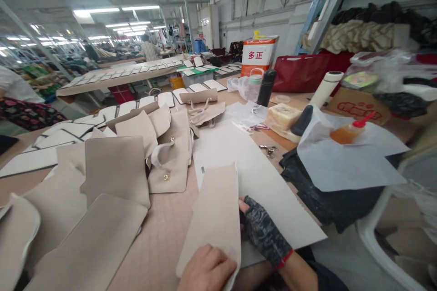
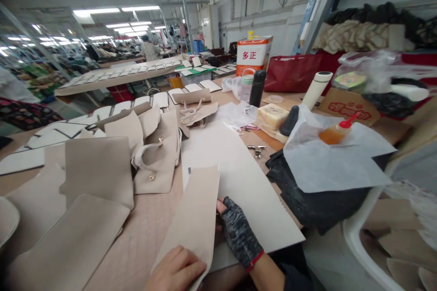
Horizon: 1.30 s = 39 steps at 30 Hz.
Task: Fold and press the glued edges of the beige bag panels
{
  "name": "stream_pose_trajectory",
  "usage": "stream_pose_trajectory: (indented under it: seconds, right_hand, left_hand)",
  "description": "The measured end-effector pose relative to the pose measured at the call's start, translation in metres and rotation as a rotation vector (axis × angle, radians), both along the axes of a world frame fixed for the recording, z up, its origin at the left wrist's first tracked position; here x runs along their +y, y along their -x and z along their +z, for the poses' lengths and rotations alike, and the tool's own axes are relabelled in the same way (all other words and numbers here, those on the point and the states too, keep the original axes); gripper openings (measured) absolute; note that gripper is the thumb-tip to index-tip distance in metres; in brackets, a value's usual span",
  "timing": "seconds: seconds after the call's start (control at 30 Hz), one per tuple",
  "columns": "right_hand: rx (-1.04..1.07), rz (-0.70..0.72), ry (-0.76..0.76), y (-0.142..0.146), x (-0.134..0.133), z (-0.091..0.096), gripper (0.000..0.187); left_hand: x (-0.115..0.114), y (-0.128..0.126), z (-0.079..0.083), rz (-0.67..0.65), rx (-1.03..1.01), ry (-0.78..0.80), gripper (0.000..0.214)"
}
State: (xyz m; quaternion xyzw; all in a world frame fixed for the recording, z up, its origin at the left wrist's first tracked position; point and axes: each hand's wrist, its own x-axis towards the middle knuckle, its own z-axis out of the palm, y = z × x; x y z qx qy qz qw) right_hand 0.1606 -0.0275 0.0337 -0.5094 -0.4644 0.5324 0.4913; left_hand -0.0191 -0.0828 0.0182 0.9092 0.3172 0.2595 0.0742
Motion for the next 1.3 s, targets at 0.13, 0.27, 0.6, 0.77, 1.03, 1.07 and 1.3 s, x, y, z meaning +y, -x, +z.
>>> stream_pose_trajectory:
  seconds: [0.13,0.27,0.6,0.77,1.03,1.07,1.3]
  right_hand:
    - [0.139,0.046,0.090,-0.001,0.006,-0.010,0.026]
    - [0.224,0.099,0.125,-0.003,0.007,-0.010,0.022]
    - [0.128,0.196,0.134,0.011,-0.005,0.005,0.030]
    - [-0.001,0.294,0.066,0.013,-0.008,0.014,0.024]
    - [-0.067,0.254,0.020,0.023,-0.008,0.004,0.020]
    - [-0.075,0.254,0.027,0.023,-0.009,0.003,0.021]
    - [-0.184,0.279,-0.188,0.019,-0.013,0.009,0.017]
  left_hand:
    - [0.003,0.000,-0.005,-0.038,-0.060,0.187,0.036]
    - [0.014,-0.008,0.016,0.222,-0.227,0.554,0.030]
    - [0.043,-0.029,0.038,0.535,-0.459,0.822,0.031]
    - [0.042,-0.015,0.043,0.472,-0.429,0.903,0.032]
    - [0.038,-0.008,0.042,0.423,-0.494,0.967,0.028]
    - [0.038,-0.009,0.042,0.440,-0.487,0.935,0.026]
    - [0.036,-0.016,0.048,0.395,-0.599,0.900,0.027]
